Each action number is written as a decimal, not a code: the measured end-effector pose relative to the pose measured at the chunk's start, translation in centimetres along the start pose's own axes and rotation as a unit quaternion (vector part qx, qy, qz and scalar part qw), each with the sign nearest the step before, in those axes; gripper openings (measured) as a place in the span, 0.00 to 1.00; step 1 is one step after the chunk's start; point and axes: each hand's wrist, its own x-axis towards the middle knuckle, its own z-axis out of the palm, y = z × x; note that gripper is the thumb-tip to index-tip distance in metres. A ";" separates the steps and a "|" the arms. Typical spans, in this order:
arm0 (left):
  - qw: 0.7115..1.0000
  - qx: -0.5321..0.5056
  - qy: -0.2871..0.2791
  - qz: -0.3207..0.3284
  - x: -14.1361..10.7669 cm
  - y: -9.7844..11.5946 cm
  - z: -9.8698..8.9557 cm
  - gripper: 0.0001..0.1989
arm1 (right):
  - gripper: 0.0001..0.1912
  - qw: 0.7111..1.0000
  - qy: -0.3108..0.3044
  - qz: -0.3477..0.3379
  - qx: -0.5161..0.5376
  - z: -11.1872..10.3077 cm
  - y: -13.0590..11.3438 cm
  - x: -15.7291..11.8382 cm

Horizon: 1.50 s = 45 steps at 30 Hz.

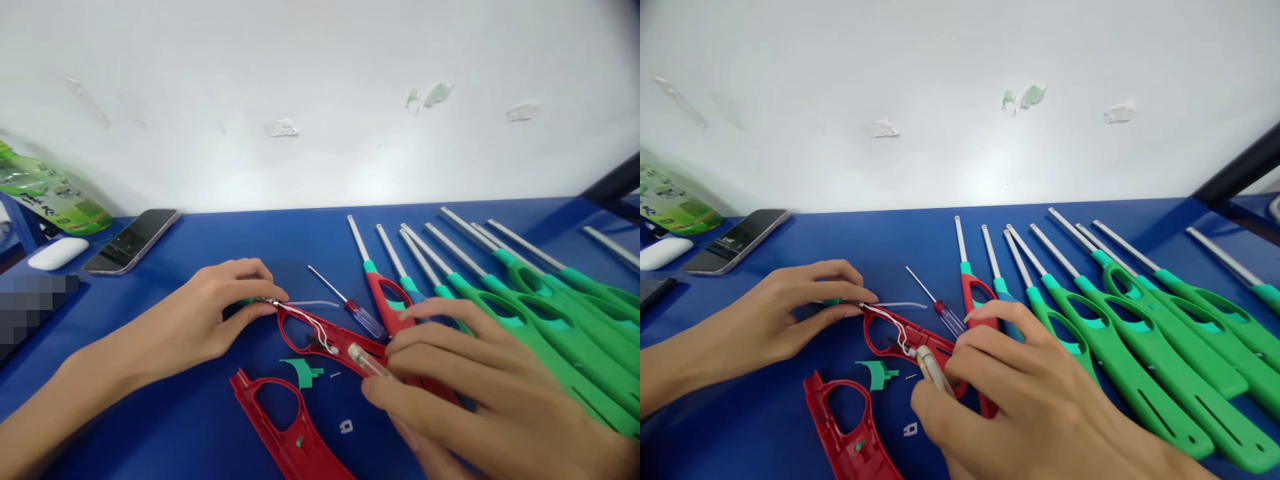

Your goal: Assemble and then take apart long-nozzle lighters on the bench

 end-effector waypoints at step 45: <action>0.966 0.159 0.180 -0.100 1.7 -8.0 -2.0 0.10 | 0.16 0.997 -0.073 0.012 -0.004 1.2 0.8 -0.2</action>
